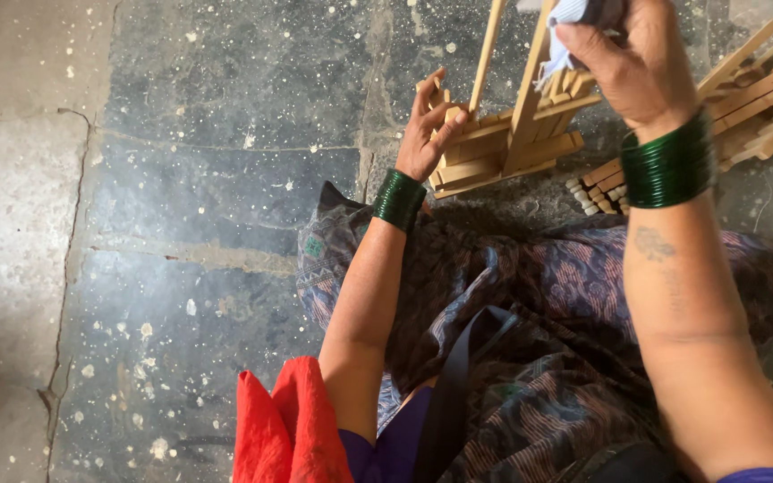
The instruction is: The person sits on the floor and wipes a small wooden toy frame with a cloth, rotating and turning the object to clean its sides and rails, then sets it down on the floor beside other wooden toy parts.
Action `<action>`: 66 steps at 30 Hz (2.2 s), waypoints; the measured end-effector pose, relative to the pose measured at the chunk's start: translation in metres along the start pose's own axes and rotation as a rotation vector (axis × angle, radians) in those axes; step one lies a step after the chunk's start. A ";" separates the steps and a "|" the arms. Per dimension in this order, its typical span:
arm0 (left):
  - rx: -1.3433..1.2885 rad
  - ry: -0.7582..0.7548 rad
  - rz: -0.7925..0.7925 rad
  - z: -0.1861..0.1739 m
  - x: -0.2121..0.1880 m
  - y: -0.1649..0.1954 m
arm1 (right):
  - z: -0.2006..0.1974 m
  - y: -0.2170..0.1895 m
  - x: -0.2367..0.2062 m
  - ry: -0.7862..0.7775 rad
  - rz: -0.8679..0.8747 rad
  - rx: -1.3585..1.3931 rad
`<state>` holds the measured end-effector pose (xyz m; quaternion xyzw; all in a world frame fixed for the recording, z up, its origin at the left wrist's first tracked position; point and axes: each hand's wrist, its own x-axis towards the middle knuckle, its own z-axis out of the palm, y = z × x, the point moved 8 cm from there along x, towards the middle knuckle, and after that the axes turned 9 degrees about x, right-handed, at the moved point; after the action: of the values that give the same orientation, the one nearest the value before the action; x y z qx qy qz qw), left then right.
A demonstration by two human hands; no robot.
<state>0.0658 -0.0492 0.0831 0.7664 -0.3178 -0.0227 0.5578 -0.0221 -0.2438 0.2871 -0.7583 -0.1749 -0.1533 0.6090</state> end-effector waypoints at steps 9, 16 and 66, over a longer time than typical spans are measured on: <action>0.020 -0.060 0.069 0.000 -0.004 0.008 | 0.004 -0.013 0.006 -0.276 -0.015 -0.337; 0.016 0.003 0.047 0.012 -0.003 0.009 | 0.000 -0.013 -0.007 -0.044 -0.123 -0.418; -0.052 0.623 -0.614 0.028 -0.073 -0.069 | -0.004 0.178 -0.195 0.273 0.531 -0.688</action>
<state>0.0284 -0.0231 -0.0103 0.7814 0.1086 0.0368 0.6134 -0.1155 -0.2977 0.0461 -0.9079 0.1685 -0.1396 0.3575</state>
